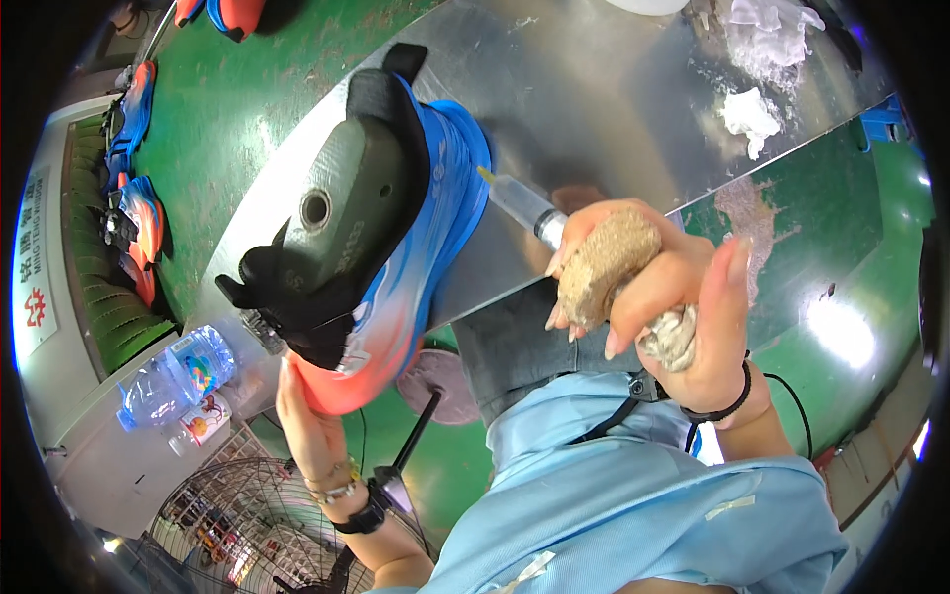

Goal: Using a syringe to apply adhesive or liquid treatment to the edges of shoe soles on an assembly line.

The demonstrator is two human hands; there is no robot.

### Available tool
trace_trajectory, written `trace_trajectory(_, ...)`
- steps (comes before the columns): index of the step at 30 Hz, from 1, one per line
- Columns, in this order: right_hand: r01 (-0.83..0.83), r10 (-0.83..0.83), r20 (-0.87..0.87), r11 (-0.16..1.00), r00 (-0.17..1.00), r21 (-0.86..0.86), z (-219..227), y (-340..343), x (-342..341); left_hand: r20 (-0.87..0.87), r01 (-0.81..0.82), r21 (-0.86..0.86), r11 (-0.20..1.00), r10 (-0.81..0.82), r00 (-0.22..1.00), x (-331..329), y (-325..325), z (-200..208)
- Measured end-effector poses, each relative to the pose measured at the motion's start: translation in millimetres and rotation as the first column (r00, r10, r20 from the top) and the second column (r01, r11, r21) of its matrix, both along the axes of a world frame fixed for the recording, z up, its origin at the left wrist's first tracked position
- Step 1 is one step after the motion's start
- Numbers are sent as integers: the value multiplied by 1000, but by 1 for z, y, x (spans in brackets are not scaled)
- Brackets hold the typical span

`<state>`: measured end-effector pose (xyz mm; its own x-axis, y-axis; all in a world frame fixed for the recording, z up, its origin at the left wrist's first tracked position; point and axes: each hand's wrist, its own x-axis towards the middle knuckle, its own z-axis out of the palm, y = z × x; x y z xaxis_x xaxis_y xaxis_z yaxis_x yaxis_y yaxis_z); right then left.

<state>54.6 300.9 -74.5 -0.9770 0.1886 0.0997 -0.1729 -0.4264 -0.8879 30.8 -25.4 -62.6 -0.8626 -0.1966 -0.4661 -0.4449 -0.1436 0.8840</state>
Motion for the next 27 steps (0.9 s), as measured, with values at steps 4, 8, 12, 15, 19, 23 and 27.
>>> trace_trajectory(4,29,-24,66,997,998,-66,3,-6,3,50,240,71,968,-243,969,31,4,-5)
trace_trajectory(8,23,-19,62,998,998,-65,6,-9,9,72,405,223,887,-429,900,43,23,-12)
trace_trajectory(12,29,-28,26,998,999,-50,7,-9,14,110,404,330,853,-460,881,45,53,-21)
trace_trajectory(15,14,-6,90,996,996,-85,11,-6,19,152,432,396,811,-521,840,46,57,-24)
trace_trajectory(19,-70,76,164,997,984,-44,19,-1,22,20,394,493,776,-462,887,47,73,-24)
trace_trajectory(23,-114,118,168,993,979,-33,26,3,26,14,437,430,790,-490,872,51,76,-34)
trace_trajectory(27,-83,70,147,992,987,91,35,7,32,3,378,585,717,-468,884,58,73,-52)
